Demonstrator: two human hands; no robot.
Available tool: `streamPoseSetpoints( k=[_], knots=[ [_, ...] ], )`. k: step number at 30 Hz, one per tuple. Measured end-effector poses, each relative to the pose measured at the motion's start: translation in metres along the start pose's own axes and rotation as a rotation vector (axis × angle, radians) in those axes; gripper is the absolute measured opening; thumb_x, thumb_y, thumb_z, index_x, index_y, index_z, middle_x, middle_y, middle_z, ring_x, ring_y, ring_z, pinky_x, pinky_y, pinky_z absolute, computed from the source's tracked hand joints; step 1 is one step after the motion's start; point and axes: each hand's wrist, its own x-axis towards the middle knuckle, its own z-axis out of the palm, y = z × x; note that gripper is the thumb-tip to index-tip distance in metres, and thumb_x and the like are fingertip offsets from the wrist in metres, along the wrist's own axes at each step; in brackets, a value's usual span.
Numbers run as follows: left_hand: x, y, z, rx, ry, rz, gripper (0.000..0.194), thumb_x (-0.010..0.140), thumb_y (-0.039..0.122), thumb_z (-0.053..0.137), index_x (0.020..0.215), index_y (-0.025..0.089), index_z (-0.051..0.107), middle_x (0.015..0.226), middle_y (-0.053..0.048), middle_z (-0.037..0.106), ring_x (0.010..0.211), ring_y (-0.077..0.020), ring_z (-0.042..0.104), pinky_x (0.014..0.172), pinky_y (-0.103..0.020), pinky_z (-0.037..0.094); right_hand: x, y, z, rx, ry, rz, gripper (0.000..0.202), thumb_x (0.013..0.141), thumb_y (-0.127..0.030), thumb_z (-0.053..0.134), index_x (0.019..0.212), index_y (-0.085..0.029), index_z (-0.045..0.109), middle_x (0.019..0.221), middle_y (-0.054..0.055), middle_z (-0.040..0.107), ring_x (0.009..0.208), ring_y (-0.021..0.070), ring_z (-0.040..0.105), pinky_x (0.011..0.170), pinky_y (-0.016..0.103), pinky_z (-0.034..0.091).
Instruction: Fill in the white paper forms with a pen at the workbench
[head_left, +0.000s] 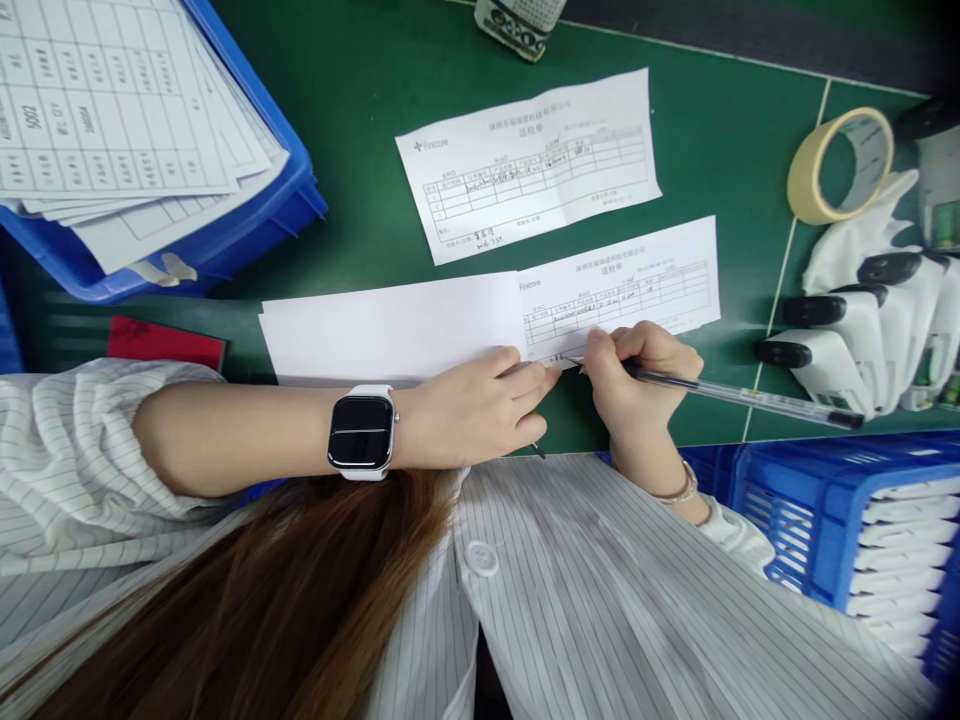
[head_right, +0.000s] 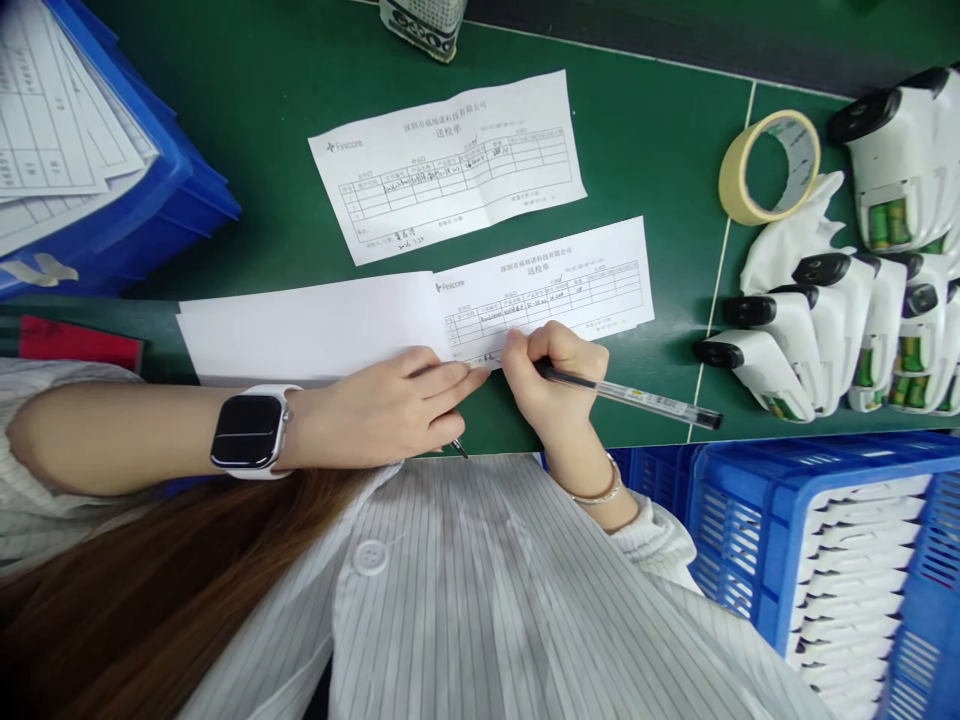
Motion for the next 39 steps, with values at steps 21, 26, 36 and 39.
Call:
streamPoseSetpoints(
  k=[21, 26, 36, 39],
  knots=[
    [0.0, -0.0002, 0.0008, 0.0, 0.011, 0.004, 0.021, 0.092, 0.024, 0.038, 0.083, 0.016, 0.056, 0.127, -0.014, 0.051, 0.108, -0.0191, 0.052, 0.079, -0.033, 0.037, 0.0008, 0.0034, -0.0011, -0.057, 0.015, -0.008, 0.038, 0.077, -0.021, 0.058, 0.052, -0.022, 0.029, 0.045, -0.006, 0.034, 0.042, 0.0084, 0.032, 0.043, 0.028, 0.027],
    [-0.0003, -0.0002, 0.0009, 0.002, 0.009, 0.012, 0.021, 0.092, 0.023, 0.037, 0.083, 0.016, 0.055, 0.128, -0.016, 0.051, 0.108, -0.0201, 0.052, 0.079, -0.033, 0.037, 0.0004, 0.0045, -0.0004, -0.043, 0.01, 0.01, 0.039, 0.077, -0.022, 0.057, 0.051, -0.022, 0.028, 0.045, -0.006, 0.034, 0.041, 0.0086, 0.033, 0.043, 0.028, 0.028],
    [0.0003, -0.0008, -0.0003, -0.011, 0.016, 0.01, 0.019, 0.09, 0.024, 0.041, 0.085, 0.017, 0.058, 0.127, -0.014, 0.052, 0.107, -0.0198, 0.052, 0.08, -0.033, 0.037, 0.0008, 0.0009, -0.0005, -0.043, 0.027, 0.056, 0.041, 0.077, -0.031, 0.059, 0.05, -0.022, 0.03, 0.044, -0.004, 0.036, 0.042, 0.0097, 0.034, 0.044, 0.03, 0.028],
    [0.0004, -0.001, -0.0008, -0.013, 0.012, 0.011, 0.019, 0.09, 0.024, 0.041, 0.086, 0.016, 0.058, 0.127, -0.014, 0.052, 0.108, -0.0199, 0.052, 0.08, -0.033, 0.037, 0.0006, 0.0005, -0.001, -0.048, 0.021, 0.055, 0.041, 0.077, -0.031, 0.059, 0.05, -0.022, 0.03, 0.044, -0.005, 0.035, 0.042, 0.0095, 0.032, 0.043, 0.03, 0.028]
  ],
)
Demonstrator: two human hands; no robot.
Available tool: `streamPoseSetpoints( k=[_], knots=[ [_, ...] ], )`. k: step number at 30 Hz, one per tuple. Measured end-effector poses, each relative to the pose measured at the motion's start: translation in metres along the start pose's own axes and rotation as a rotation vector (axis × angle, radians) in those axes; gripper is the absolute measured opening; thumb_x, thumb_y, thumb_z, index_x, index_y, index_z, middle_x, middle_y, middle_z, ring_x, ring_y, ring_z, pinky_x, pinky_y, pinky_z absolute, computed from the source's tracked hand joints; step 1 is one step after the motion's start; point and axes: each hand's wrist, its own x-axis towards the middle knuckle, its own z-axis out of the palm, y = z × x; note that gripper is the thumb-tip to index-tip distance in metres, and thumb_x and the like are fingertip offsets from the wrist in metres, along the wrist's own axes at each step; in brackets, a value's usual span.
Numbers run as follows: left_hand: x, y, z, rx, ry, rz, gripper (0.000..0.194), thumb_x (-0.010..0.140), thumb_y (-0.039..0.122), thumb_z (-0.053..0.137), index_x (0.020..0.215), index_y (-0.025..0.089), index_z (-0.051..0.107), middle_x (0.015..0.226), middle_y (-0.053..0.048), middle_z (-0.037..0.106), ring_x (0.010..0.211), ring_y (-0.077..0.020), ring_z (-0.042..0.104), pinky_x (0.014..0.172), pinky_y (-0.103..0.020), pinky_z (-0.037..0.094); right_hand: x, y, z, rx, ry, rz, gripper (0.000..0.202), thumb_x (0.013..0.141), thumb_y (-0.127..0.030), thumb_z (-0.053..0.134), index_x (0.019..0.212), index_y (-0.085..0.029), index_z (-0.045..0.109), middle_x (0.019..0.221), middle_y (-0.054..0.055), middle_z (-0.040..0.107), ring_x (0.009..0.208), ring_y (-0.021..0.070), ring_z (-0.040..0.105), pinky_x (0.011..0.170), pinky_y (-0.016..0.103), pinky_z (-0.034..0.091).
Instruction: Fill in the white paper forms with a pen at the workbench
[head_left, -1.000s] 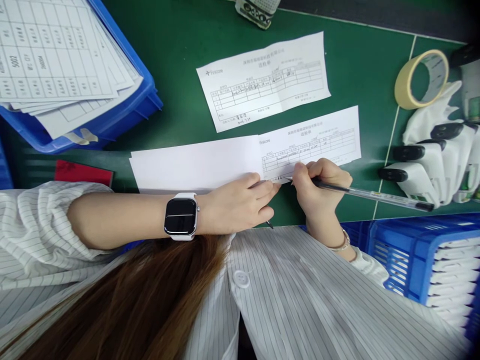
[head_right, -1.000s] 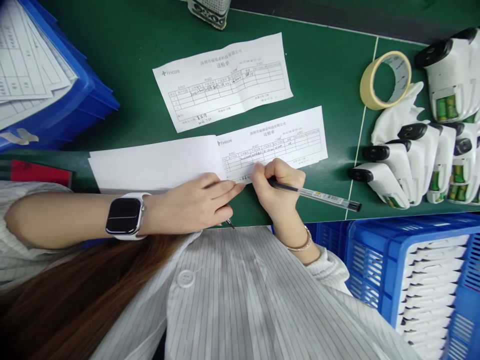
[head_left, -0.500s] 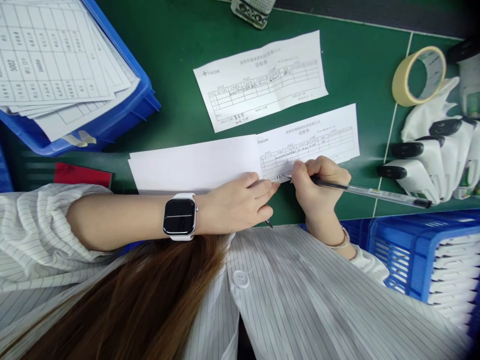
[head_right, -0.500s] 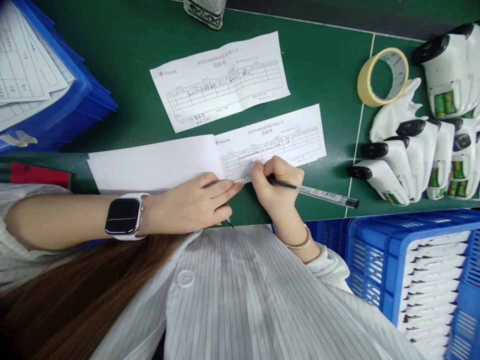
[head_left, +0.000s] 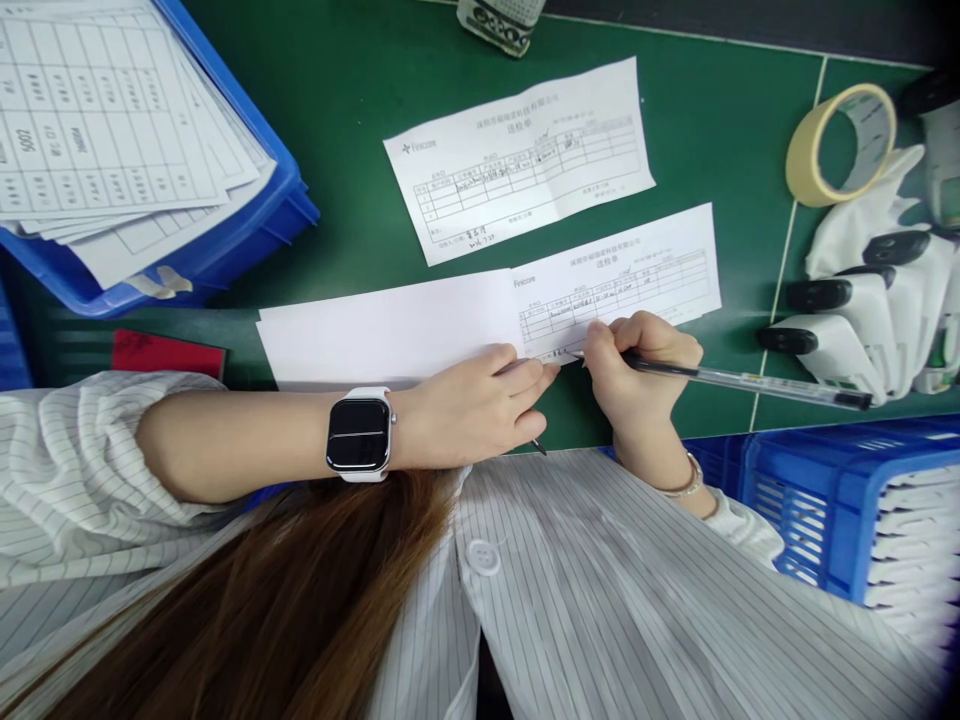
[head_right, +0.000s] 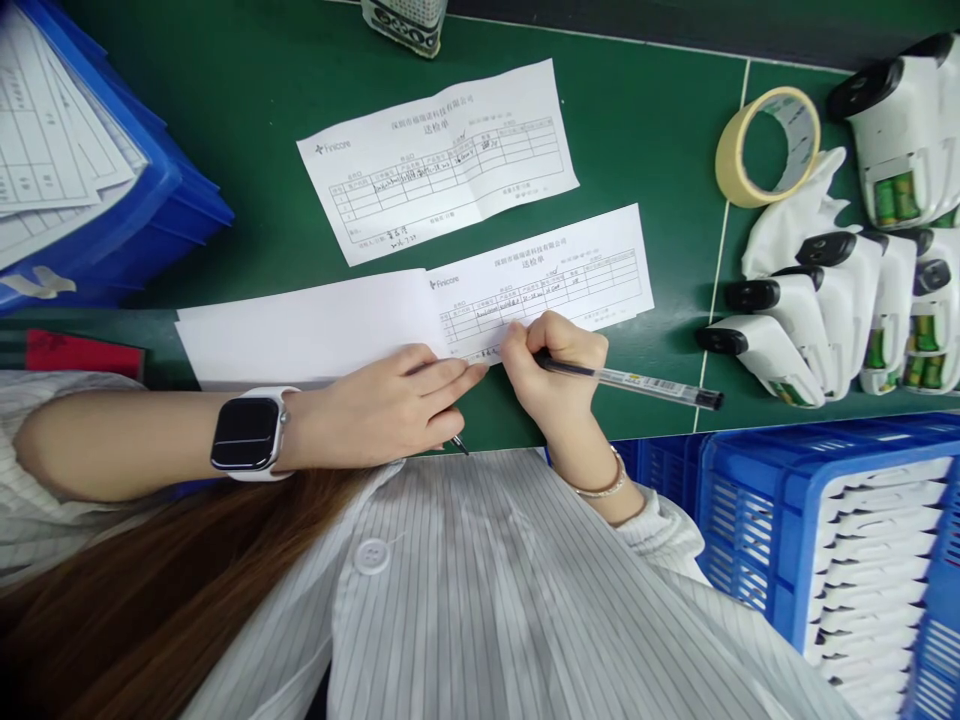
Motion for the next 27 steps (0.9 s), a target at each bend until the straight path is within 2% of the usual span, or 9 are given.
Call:
streamPoseSetpoints(
  k=[6, 20, 24, 27],
  knots=[
    [0.0004, -0.0001, -0.0013, 0.013, -0.04, 0.009, 0.022, 0.092, 0.024, 0.037, 0.088, 0.016, 0.057, 0.129, -0.015, 0.05, 0.109, -0.0201, 0.051, 0.08, -0.034, 0.036, -0.0001, -0.0007, -0.0002, 0.014, 0.005, -0.007, 0.041, 0.077, -0.028, 0.059, 0.05, -0.022, 0.03, 0.044, -0.004, 0.036, 0.042, 0.0094, 0.034, 0.043, 0.029, 0.027],
    [-0.0011, -0.0002, -0.0001, -0.021, 0.032, -0.007, 0.018, 0.089, 0.024, 0.044, 0.083, 0.016, 0.058, 0.126, -0.014, 0.053, 0.106, -0.0191, 0.053, 0.079, -0.032, 0.037, 0.0001, -0.0003, -0.0003, 0.028, 0.002, -0.016, 0.04, 0.075, -0.025, 0.06, 0.048, -0.022, 0.03, 0.043, -0.005, 0.034, 0.04, 0.0089, 0.03, 0.042, 0.029, 0.027],
    [-0.0011, 0.0004, 0.0001, -0.019, 0.033, -0.011, 0.017, 0.089, 0.026, 0.046, 0.083, 0.016, 0.058, 0.126, -0.014, 0.053, 0.106, -0.0191, 0.053, 0.079, -0.032, 0.037, 0.0021, 0.0016, -0.0003, 0.122, 0.03, 0.053, 0.041, 0.074, -0.025, 0.061, 0.049, -0.022, 0.029, 0.042, -0.005, 0.037, 0.039, 0.0094, 0.038, 0.04, 0.028, 0.029],
    [-0.0009, 0.0006, -0.0002, 0.002, 0.013, 0.001, 0.018, 0.09, 0.026, 0.043, 0.084, 0.016, 0.057, 0.128, -0.015, 0.051, 0.106, -0.0197, 0.053, 0.078, -0.033, 0.037, 0.0053, 0.0026, -0.0015, 0.277, 0.099, 0.107, 0.04, 0.074, -0.022, 0.06, 0.05, -0.022, 0.028, 0.04, -0.007, 0.038, 0.034, 0.0088, 0.037, 0.037, 0.027, 0.027]
  ],
)
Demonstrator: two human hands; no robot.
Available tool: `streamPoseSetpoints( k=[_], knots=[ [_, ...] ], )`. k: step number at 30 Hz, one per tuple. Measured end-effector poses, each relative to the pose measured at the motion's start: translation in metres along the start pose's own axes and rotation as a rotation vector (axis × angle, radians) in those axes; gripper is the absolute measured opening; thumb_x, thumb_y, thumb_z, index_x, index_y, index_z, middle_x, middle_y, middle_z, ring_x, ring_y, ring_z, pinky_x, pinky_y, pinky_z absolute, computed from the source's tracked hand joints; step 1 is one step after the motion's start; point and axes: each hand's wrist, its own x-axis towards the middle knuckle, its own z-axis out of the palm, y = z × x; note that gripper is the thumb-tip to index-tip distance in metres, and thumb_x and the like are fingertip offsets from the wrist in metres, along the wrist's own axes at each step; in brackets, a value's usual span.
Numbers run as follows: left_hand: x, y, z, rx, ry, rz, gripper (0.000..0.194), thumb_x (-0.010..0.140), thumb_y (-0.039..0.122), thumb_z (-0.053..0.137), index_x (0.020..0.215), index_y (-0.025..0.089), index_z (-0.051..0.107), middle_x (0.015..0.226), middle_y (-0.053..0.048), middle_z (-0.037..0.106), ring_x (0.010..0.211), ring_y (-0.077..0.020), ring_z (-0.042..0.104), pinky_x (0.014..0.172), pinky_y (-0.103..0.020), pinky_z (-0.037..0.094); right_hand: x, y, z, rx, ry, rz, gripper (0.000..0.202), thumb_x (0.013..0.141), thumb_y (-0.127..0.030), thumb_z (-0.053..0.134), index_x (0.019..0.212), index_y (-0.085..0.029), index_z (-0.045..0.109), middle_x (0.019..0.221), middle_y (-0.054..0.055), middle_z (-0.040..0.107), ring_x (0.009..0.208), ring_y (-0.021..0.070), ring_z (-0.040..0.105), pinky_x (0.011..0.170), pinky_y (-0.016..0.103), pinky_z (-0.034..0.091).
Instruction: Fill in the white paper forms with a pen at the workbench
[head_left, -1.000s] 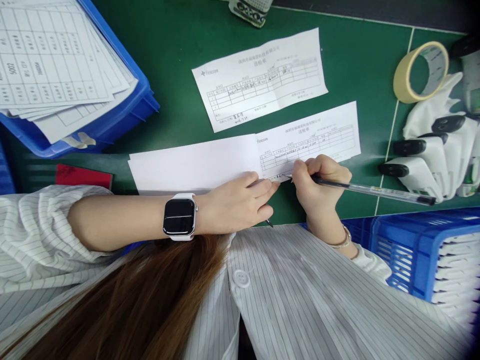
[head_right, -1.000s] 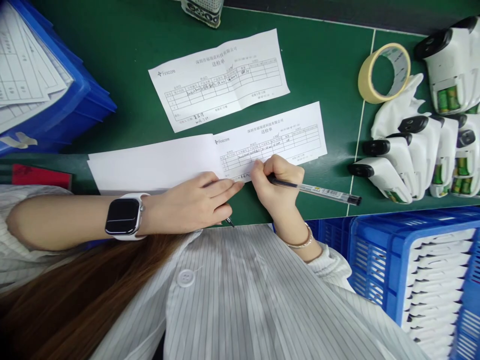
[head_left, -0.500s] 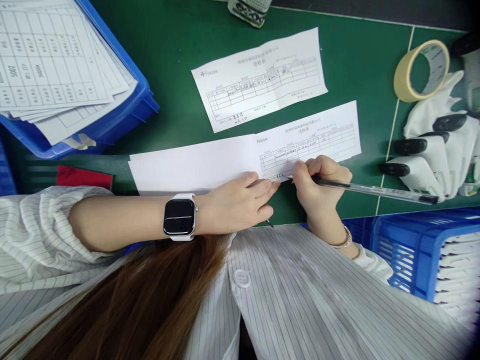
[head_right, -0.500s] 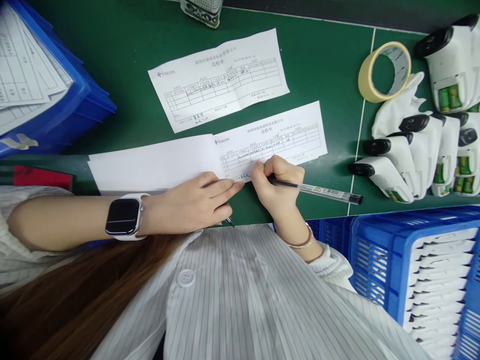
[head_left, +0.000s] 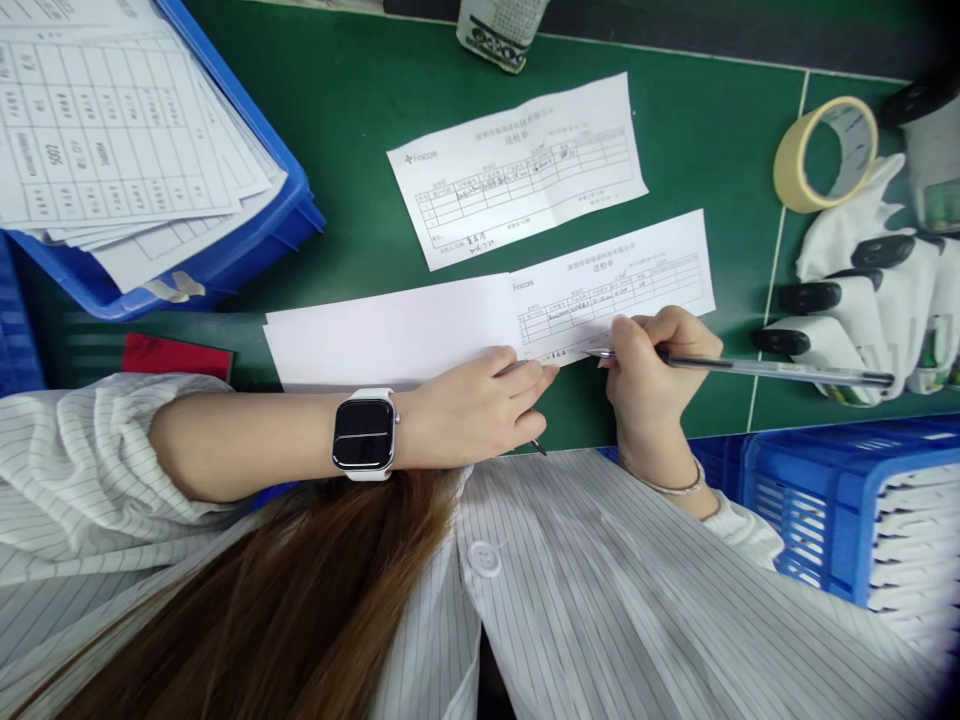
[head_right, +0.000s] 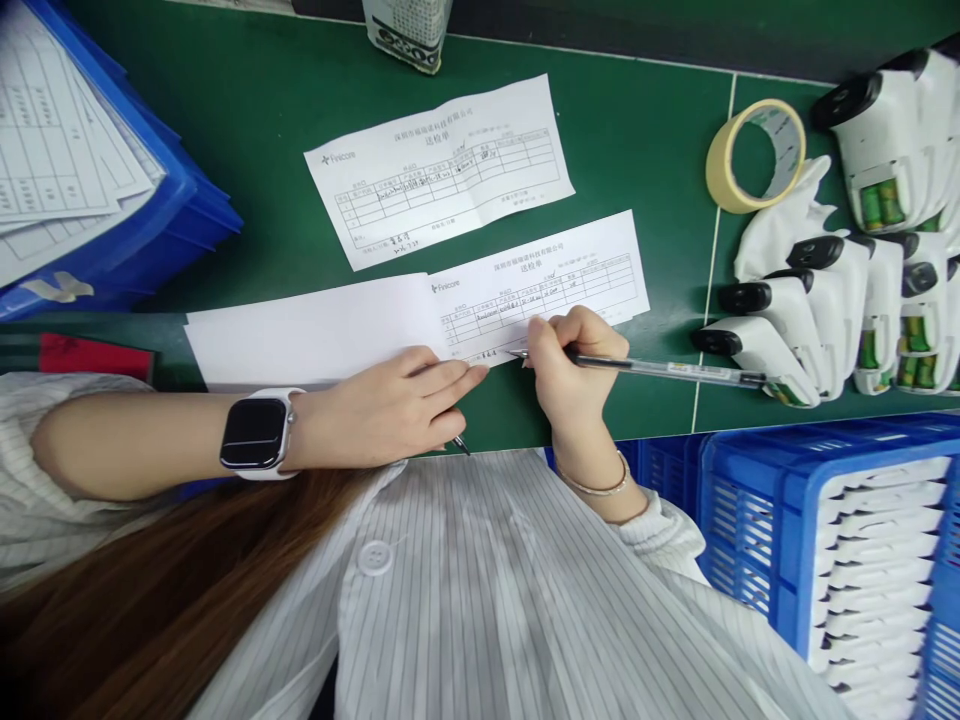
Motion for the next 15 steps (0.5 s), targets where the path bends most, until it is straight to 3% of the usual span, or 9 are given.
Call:
streamPoseSetpoints(
  k=[5, 15],
  knots=[
    [0.0, 0.0, -0.001, 0.028, -0.008, 0.01, 0.018, 0.091, 0.02, 0.039, 0.083, 0.016, 0.055, 0.127, -0.014, 0.052, 0.106, -0.0183, 0.054, 0.079, -0.032, 0.037, -0.006, -0.005, -0.001, 0.087, 0.027, 0.041, 0.039, 0.074, -0.021, 0.059, 0.051, -0.022, 0.027, 0.04, -0.007, 0.04, 0.032, 0.0085, 0.035, 0.035, 0.026, 0.026],
    [-0.001, 0.0, 0.0, 0.007, 0.068, -0.003, 0.014, 0.087, 0.017, 0.045, 0.078, 0.017, 0.055, 0.113, -0.012, 0.061, 0.101, -0.018, 0.055, 0.077, -0.031, 0.036, -0.019, -0.008, 0.005, -0.225, -0.078, -0.074, 0.038, 0.074, -0.022, 0.061, 0.049, -0.021, 0.032, 0.042, -0.007, 0.038, 0.041, 0.0085, 0.04, 0.044, 0.026, 0.032]
  ],
)
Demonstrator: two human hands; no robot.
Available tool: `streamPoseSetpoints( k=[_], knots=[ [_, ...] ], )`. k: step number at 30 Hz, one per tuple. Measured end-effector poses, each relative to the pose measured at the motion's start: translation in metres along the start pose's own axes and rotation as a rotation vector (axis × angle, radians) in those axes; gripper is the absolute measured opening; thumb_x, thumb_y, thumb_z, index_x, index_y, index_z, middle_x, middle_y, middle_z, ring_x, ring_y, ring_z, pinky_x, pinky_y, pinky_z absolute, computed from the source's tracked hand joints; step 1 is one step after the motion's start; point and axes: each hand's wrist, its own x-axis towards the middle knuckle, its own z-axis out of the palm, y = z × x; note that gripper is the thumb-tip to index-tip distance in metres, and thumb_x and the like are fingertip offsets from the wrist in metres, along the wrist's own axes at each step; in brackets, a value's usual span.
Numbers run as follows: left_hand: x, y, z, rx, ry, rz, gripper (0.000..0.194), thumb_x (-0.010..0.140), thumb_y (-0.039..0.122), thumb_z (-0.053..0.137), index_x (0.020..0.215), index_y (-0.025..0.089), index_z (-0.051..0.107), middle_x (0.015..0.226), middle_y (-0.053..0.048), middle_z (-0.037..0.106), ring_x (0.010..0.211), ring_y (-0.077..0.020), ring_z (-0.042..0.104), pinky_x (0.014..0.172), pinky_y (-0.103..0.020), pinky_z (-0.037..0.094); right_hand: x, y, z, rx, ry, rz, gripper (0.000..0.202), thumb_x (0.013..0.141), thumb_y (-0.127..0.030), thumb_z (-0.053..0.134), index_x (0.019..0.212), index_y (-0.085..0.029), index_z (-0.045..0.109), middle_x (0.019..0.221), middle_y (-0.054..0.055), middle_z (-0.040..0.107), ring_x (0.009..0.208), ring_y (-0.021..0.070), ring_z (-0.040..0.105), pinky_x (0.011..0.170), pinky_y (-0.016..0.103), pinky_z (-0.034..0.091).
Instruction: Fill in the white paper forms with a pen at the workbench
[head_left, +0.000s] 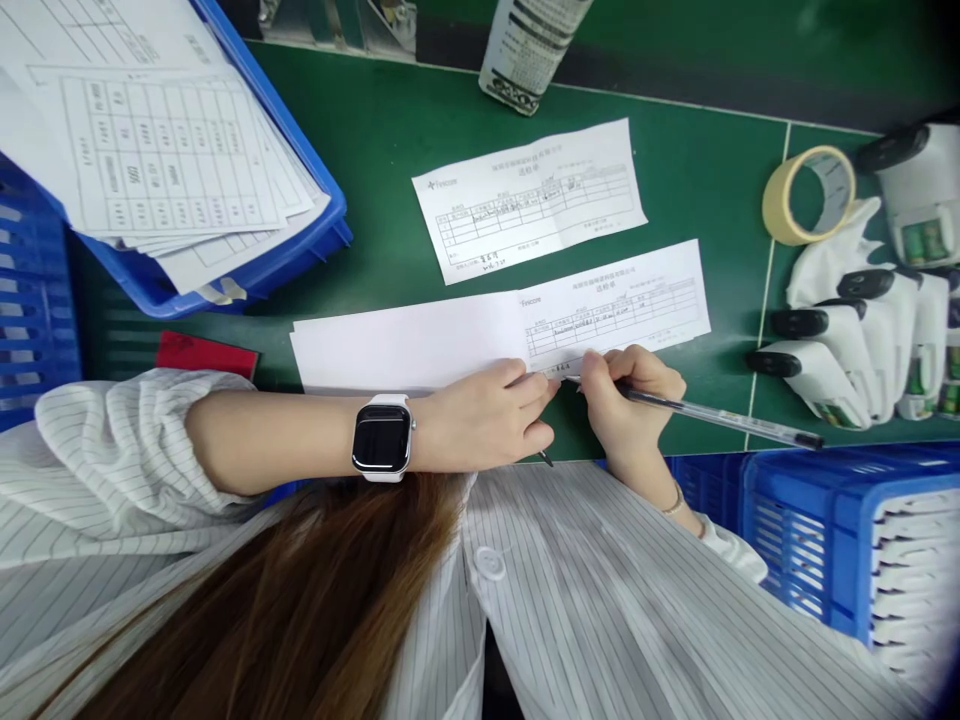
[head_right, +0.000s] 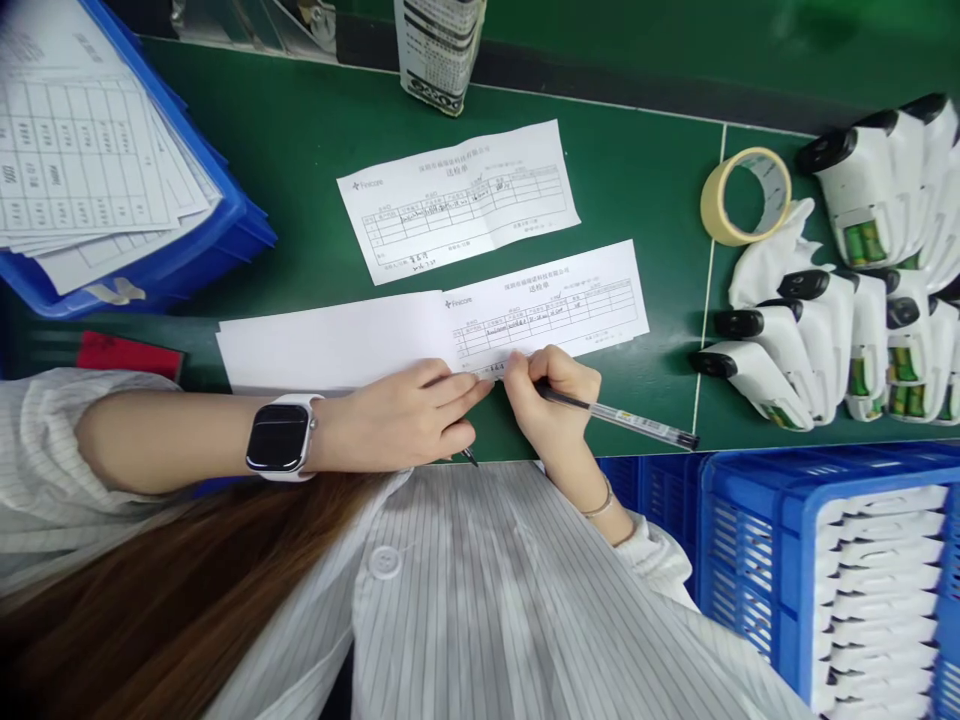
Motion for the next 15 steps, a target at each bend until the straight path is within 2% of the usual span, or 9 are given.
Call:
streamPoseSetpoints(
  k=[15],
  knots=[
    [0.0001, -0.0001, -0.0005, 0.027, -0.028, 0.011, 0.018, 0.09, 0.017, 0.038, 0.079, 0.017, 0.053, 0.114, -0.014, 0.06, 0.104, -0.0193, 0.054, 0.077, -0.032, 0.036, 0.0006, 0.0004, -0.0021, -0.004, -0.039, 0.012, 0.038, 0.073, -0.017, 0.061, 0.049, -0.019, 0.032, 0.044, -0.007, 0.035, 0.043, 0.0067, 0.033, 0.045, 0.025, 0.029]
  ],
)
